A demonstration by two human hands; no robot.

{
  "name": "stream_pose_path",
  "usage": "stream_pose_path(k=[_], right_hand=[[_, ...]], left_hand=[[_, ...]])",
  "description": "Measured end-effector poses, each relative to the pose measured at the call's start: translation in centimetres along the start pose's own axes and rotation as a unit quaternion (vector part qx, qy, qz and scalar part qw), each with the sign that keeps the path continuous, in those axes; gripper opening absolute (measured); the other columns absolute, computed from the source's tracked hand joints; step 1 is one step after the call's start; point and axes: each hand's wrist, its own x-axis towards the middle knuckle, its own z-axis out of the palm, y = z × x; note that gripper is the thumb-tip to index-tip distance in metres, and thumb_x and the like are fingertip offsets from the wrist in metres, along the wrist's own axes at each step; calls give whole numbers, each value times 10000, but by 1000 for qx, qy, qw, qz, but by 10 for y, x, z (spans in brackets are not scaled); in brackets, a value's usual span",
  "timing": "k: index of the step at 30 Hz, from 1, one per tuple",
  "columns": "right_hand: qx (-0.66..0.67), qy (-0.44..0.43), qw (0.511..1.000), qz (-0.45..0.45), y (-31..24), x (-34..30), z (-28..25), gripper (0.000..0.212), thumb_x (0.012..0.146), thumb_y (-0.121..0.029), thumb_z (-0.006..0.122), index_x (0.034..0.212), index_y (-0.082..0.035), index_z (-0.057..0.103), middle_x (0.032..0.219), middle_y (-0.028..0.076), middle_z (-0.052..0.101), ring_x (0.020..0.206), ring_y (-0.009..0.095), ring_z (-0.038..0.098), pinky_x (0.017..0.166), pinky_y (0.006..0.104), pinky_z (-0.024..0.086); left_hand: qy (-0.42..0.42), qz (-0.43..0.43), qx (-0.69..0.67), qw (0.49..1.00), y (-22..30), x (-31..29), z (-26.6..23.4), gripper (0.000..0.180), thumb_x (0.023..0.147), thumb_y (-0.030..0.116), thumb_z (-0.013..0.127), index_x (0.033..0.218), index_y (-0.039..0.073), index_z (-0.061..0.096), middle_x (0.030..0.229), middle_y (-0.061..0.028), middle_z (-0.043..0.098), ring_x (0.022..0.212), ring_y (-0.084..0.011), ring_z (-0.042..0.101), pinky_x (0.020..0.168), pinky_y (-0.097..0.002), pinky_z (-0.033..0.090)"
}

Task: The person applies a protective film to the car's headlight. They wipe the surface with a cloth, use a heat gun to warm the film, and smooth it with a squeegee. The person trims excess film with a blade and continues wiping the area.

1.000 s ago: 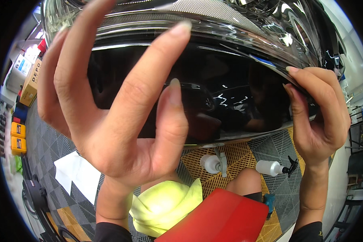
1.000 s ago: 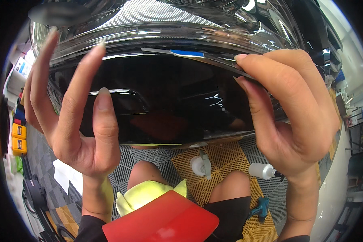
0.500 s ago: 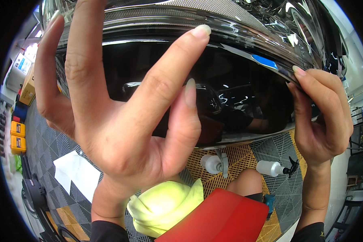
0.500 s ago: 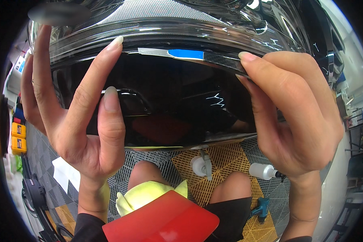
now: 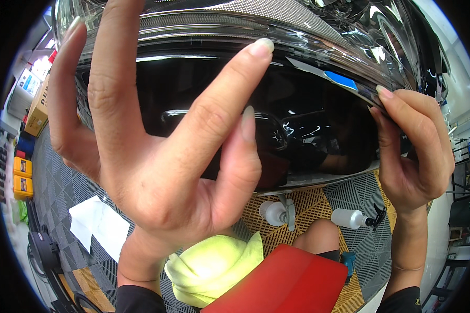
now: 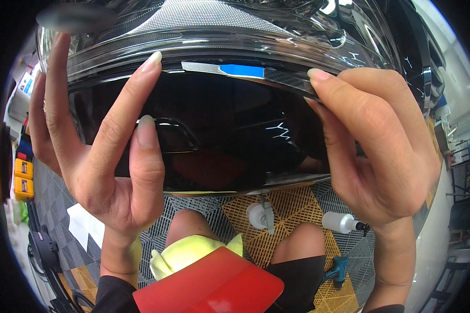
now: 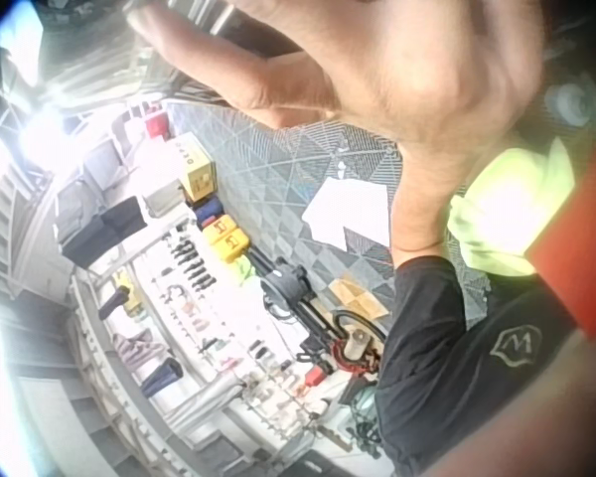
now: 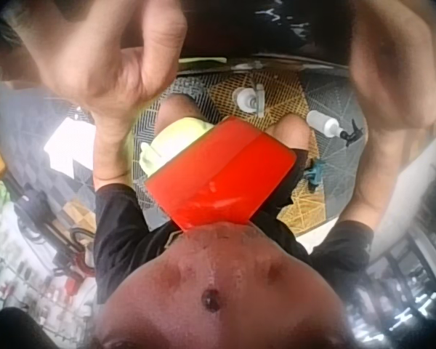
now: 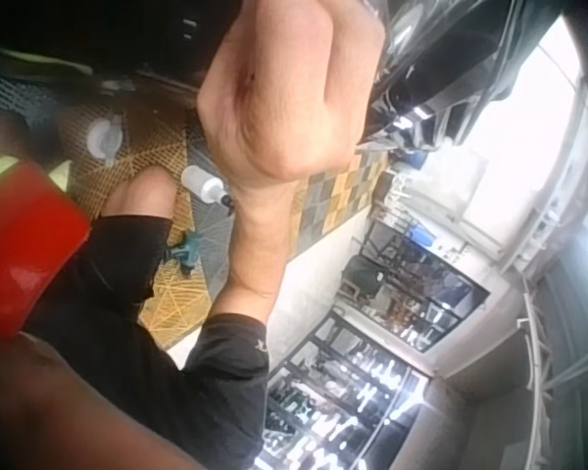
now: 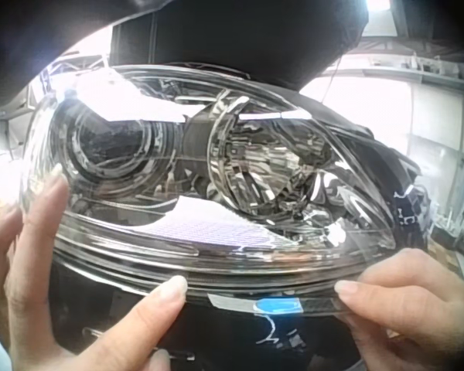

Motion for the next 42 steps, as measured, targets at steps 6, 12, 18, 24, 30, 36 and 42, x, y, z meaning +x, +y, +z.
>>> stream_pose_path(k=[6,12,18,24,30,36,42], right_hand=[[10,8,1000,0,0,0,1,307,837,165,756,1126,65,730,961,174,715,833,228,697,738,287,557],[15,8,1000,4,-1,0,0,311,836,164,758,1129,66,728,961,177,712,826,231,694,734,288,557],[13,14,1000,-3,-2,2,1,302,829,159,769,1114,68,728,957,178,712,824,233,696,734,289,558],[12,16,1000,-2,-2,1,3,299,829,156,772,1111,69,727,952,181,715,823,237,699,737,292,561],[16,19,1000,-3,-1,-1,3,297,838,151,765,1122,72,725,957,183,715,824,240,699,734,296,565],[12,16,1000,-7,1,-2,4,309,843,154,760,1138,71,721,964,185,714,827,239,698,730,299,567],[9,11,1000,-5,0,-2,3,308,845,158,757,1139,72,721,967,185,713,829,237,699,729,299,568]], left_hand=[[2,1,-2,1000,0,0,-2,410,872,237,595,1211,195,821,1589,-227,491,1489,-314,404,1266,-458,173],[9,3,-14,1000,-2,-1,0,412,871,242,595,1212,192,821,1597,-226,481,1488,-321,401,1266,-457,172],[11,2,-11,1000,-2,0,-2,415,873,248,592,1215,193,820,1597,-220,482,1492,-323,391,1264,-456,174],[7,-2,-3,1000,-1,-1,-2,417,871,250,595,1220,198,818,1599,-215,482,1495,-317,386,1266,-456,169],[11,-1,-8,1000,-2,-3,0,420,866,240,596,1220,202,817,1600,-216,482,1503,-318,381,1272,-459,160],[1,-7,-3,1000,0,0,-2,422,864,235,592,1221,203,817,1596,-220,485,1507,-319,381,1275,-462,153],[5,-5,-10,1000,-1,-1,0,418,870,236,590,1220,206,816,1601,-221,478,1513,-318,370,1279,-464,144]])
